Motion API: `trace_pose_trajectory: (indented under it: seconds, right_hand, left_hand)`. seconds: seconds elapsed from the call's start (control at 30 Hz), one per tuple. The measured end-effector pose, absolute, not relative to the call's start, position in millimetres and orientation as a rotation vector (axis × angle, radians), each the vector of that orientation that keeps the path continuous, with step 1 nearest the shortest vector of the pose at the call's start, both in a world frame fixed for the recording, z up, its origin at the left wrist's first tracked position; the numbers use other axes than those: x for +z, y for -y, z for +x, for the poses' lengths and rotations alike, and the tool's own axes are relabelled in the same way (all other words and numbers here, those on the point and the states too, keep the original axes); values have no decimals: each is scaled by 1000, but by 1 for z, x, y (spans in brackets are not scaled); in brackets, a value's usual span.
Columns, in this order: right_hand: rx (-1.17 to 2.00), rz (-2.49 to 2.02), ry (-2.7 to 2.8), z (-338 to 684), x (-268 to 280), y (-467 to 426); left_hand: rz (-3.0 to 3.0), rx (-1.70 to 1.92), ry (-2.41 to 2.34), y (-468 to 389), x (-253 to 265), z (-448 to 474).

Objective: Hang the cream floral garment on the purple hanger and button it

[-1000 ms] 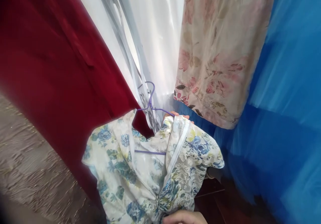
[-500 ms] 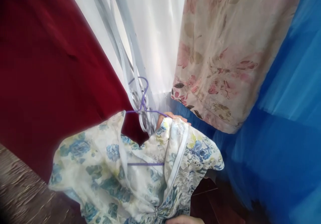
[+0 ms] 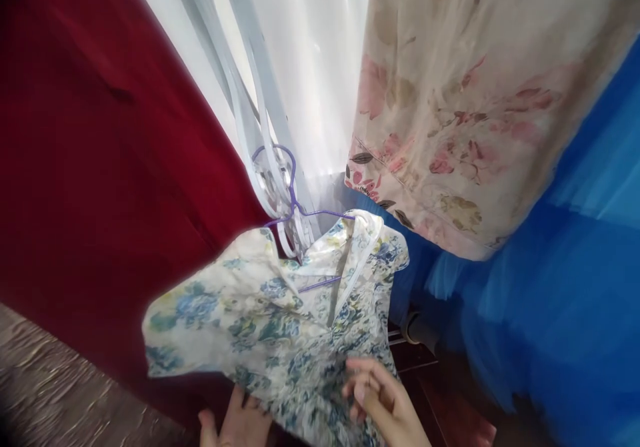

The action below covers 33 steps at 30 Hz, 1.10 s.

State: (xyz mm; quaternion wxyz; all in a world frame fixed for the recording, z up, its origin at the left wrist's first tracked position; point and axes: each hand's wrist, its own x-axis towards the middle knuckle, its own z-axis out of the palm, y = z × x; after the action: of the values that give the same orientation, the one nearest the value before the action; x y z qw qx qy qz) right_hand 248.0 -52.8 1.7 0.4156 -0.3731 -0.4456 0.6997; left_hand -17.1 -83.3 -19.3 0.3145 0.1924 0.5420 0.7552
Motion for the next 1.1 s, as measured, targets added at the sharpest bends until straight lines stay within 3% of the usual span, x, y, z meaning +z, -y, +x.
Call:
trace_pose_trajectory:
  seconds: [0.27, 0.5, 0.83, 1.0, 1.1]
  right_hand:
    - [1048, -1272, 1343, 194, -18, 2]
    - [878, -1338, 1386, 185, -10, -29]
    - [988, -1186, 1490, 189, -11, -45]
    - [1364, -1046, 1390, 209, -1, -16]
    - [1479, -1013, 1325, 213, 11, 13]
  left_hand:
    - [627, 1733, -1553, 92, -19, 9]
    - [499, 1806, -1617, 80, -24, 19]
    - [310, 2049, -1741, 76, -29, -6]
    - [802, 2287, -1992, 83, -21, 5]
    - [1280, 2138, -1991, 92, -15, 30]
